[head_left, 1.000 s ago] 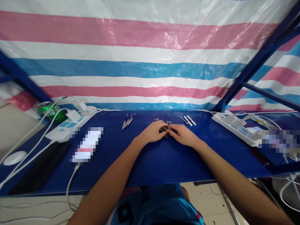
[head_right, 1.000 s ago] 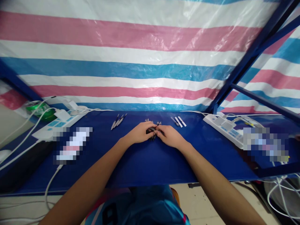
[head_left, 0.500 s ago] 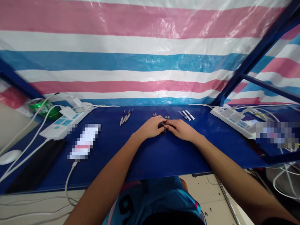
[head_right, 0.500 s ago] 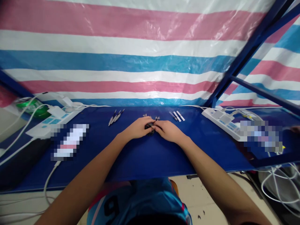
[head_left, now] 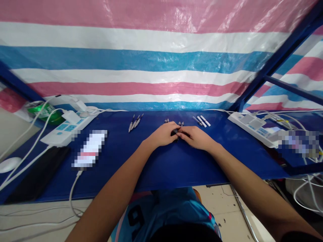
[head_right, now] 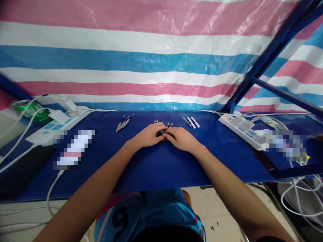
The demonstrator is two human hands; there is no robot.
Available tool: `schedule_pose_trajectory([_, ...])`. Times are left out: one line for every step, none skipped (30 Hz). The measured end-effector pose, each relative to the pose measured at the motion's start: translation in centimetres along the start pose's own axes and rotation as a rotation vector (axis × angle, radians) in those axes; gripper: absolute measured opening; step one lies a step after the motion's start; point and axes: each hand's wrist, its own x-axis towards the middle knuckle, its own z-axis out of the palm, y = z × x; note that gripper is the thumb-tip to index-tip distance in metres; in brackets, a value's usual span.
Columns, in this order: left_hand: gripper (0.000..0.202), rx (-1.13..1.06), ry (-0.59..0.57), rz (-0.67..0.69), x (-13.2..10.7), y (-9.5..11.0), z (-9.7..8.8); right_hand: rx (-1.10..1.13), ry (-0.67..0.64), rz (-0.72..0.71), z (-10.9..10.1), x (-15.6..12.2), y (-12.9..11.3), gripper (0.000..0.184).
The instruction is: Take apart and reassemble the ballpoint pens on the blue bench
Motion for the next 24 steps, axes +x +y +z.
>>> schedule_pose_trajectory([0.009, 0.001, 0.001, -0.002, -0.01, -0.01, 0.0, 0.003, 0.003, 0.002, 0.02, 0.01, 0.01, 0.027])
schedule_pose_trajectory([0.008, 0.003, 0.002, -0.004, -0.02, -0.03, 0.01, 0.005, 0.008, 0.004, 0.03, 0.03, 0.02, 0.027])
schedule_pose_trajectory([0.008, 0.007, 0.004, -0.006, -0.03, -0.04, 0.01, 0.005, 0.013, 0.006, 0.05, 0.05, 0.02, 0.027])
schedule_pose_trajectory([0.007, 0.011, 0.006, -0.007, -0.04, -0.07, 0.01, 0.005, 0.018, 0.008, 0.07, 0.07, 0.02, 0.027])
schedule_pose_trajectory([0.007, 0.016, 0.008, -0.006, -0.05, -0.1, 0.02, 0.006, 0.022, 0.012, 0.1, 0.09, 0.02, 0.027])
schedule_pose_trajectory([0.007, 0.021, 0.009, -0.006, -0.06, -0.14, 0.04, 0.009, 0.027, 0.016, 0.12, 0.1, 0.01, 0.027])
schedule_pose_trajectory([0.007, 0.025, 0.012, -0.006, -0.07, -0.2, 0.06, 0.016, 0.032, 0.02, 0.15, 0.12, 0.01, 0.026])
schedule_pose_trajectory([0.008, 0.026, 0.016, -0.007, -0.08, -0.27, 0.09, 0.026, 0.038, 0.024, 0.18, 0.13, 0.02, 0.025])
schedule_pose_trajectory([0.01, 0.024, 0.024, -0.011, -0.1, -0.34, 0.13, 0.037, 0.045, 0.029, 0.21, 0.14, 0.03, 0.024])
schedule_pose_trajectory([0.014, 0.02, 0.034, -0.018, -0.1, -0.41, 0.18, 0.049, 0.052, 0.032, 0.24, 0.15, 0.06, 0.022])
schedule_pose_trajectory([0.019, 0.016, 0.044, -0.028, -0.1, -0.48, 0.22, 0.058, 0.058, 0.035, 0.27, 0.15, 0.11, 0.022])
schedule_pose_trajectory([0.023, 0.012, 0.054, -0.038, -0.09, -0.53, 0.26, 0.064, 0.063, 0.036, 0.3, 0.16, 0.17, 0.021])
schedule_pose_trajectory([0.027, 0.009, 0.061, -0.048, -0.06, -0.57, 0.3, 0.066, 0.068, 0.036, 0.32, 0.17, 0.24, 0.021])
schedule_pose_trajectory([0.029, 0.009, 0.065, -0.056, -0.02, -0.61, 0.32, 0.068, 0.072, 0.036, 0.34, 0.18, 0.33, 0.021])
schedule_pose_trajectory([0.03, 0.009, 0.069, -0.063, 0.02, -0.63, 0.33, 0.07, 0.079, 0.034, 0.37, 0.19, 0.41, 0.021])
schedule_pose_trajectory([0.031, 0.011, 0.073, -0.068, 0.06, -0.65, 0.34, 0.073, 0.088, 0.034, 0.39, 0.2, 0.49, 0.021])
schedule_pose_trajectory([0.032, 0.011, 0.079, -0.07, 0.11, -0.67, 0.34, 0.076, 0.097, 0.034, 0.41, 0.21, 0.57, 0.022])
schedule_pose_trajectory([0.033, 0.012, 0.084, -0.072, 0.14, -0.7, 0.33, 0.078, 0.106, 0.035, 0.44, 0.22, 0.64, 0.022])
schedule_pose_trajectory([0.033, 0.011, 0.088, -0.072, 0.16, -0.73, 0.33, 0.078, 0.112, 0.037, 0.46, 0.23, 0.69, 0.021])
schedule_pose_trajectory([0.034, 0.01, 0.091, -0.072, 0.17, -0.77, 0.33, 0.075, 0.114, 0.039, 0.48, 0.23, 0.72, 0.021])
schedule_pose_trajectory([0.035, 0.008, 0.093, -0.072, 0.17, -0.8, 0.33, 0.07, 0.113, 0.04, 0.5, 0.23, 0.75, 0.02])
schedule_pose_trajectory([0.035, 0.005, 0.094, -0.073, 0.15, -0.84, 0.34, 0.066, 0.11, 0.039, 0.52, 0.23, 0.76, 0.019])
schedule_pose_trajectory([0.036, 0.003, 0.096, -0.076, 0.13, -0.86, 0.33, 0.063, 0.107, 0.039, 0.54, 0.23, 0.76, 0.019])
schedule_pose_trajectory([0.036, 0.002, 0.098, -0.08, 0.1, -0.88, 0.33, 0.062, 0.106, 0.039, 0.56, 0.22, 0.77, 0.019])
